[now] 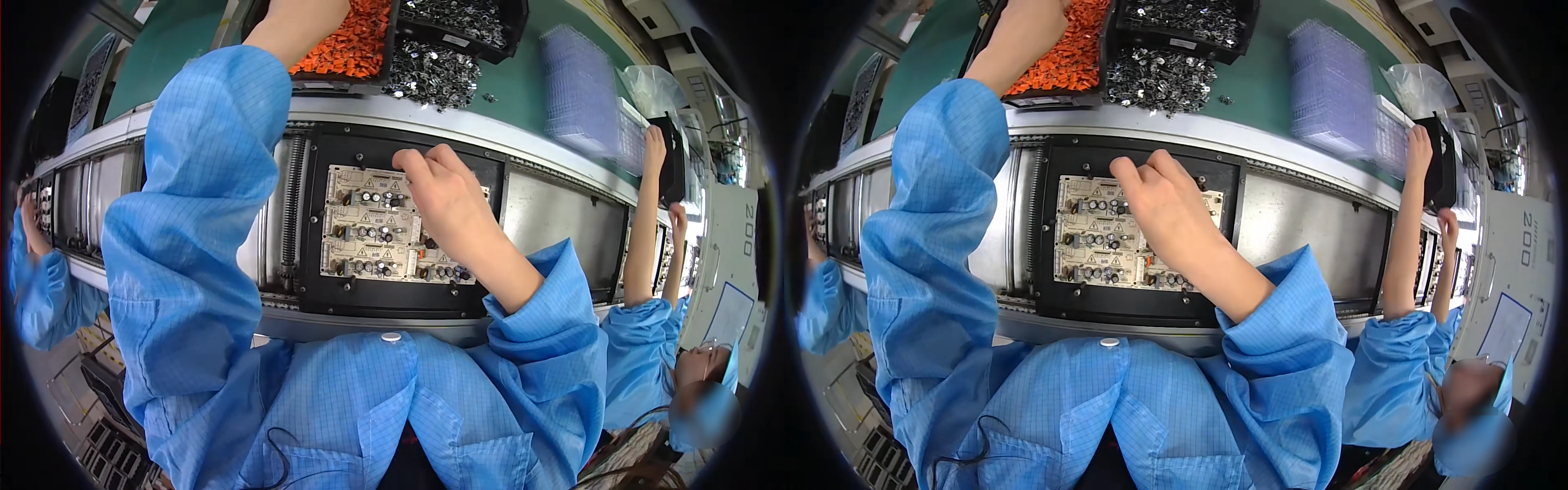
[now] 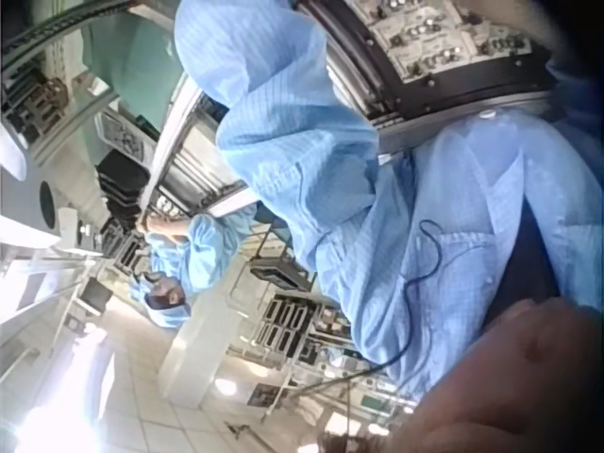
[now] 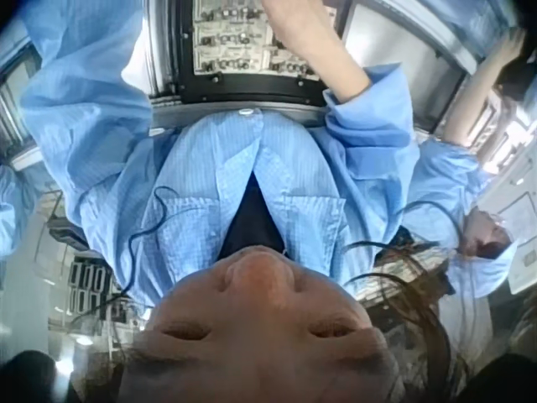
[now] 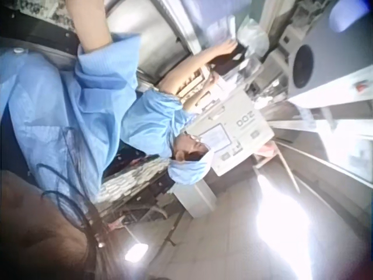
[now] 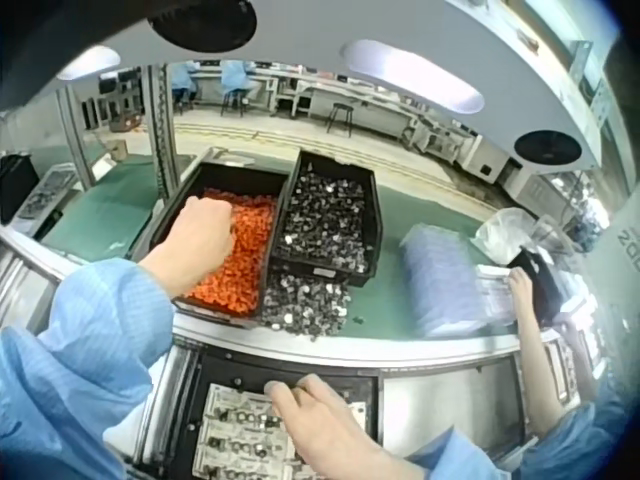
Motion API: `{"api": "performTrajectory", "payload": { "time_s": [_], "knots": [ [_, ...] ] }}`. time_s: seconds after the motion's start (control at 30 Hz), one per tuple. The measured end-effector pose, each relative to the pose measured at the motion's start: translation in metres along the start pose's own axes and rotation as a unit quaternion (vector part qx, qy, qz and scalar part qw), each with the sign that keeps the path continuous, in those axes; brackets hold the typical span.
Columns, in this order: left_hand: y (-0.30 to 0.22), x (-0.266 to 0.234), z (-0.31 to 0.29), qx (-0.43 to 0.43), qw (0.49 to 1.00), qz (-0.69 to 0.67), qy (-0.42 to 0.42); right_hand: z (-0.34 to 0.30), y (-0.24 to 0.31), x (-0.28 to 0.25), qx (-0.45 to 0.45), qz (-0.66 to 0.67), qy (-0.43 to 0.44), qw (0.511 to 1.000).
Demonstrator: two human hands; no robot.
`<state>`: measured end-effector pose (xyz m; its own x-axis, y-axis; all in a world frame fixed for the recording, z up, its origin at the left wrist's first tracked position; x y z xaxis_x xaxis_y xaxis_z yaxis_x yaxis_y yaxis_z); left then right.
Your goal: Placing small electronic components manually onto printed circuit boards on an assembly line.
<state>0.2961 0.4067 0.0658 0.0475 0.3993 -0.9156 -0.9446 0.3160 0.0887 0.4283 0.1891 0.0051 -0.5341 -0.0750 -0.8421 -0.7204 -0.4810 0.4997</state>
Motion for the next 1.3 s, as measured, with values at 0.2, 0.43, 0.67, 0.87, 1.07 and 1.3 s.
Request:
{"api": "performTrajectory", "payload": {
  "time_s": [0.2, 0.43, 0.67, 0.87, 1.07, 1.3],
  "knots": [
    [0.011, -0.035, -0.019, -0.067, 0.993, -0.093, -0.032, 0.012, -0.049, -0.046, 0.064, 0.005, -0.094, 0.994],
    [-0.016, -0.026, -0.097, -0.069, 0.902, -0.403, 0.137, 0.043, -0.138, -0.059, 0.069, 0.019, -0.112, 0.991],
    [-0.035, -0.025, -0.191, -0.152, 0.796, -0.501, 0.303, 0.05, -0.128, -0.055, 0.048, -0.012, -0.118, 0.992],
    [-0.035, -0.028, -0.204, -0.115, 0.854, -0.405, 0.306, 0.041, -0.126, -0.064, 0.044, -0.004, -0.151, 0.988],
    [-0.046, -0.027, -0.188, -0.121, 0.874, -0.364, 0.299, 0.022, -0.121, -0.077, 0.087, 0.194, -0.15, 0.965],
    [-0.07, -0.033, -0.168, 0.004, 0.934, -0.293, 0.205, -0.021, -0.089, -0.09, 0.174, 0.397, -0.12, 0.893]
  ]
}}
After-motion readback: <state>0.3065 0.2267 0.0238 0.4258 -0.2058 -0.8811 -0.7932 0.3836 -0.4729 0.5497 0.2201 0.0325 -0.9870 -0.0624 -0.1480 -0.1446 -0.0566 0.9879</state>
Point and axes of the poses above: each hand's wrist, its own z-axis towards the middle knuckle, its own x-axis out of the palm, y = z × x, the point moved 8 cm from there along z, towards the middle knuckle, and after that the axes turned 7 degrees about z, right-handed, at the moved point
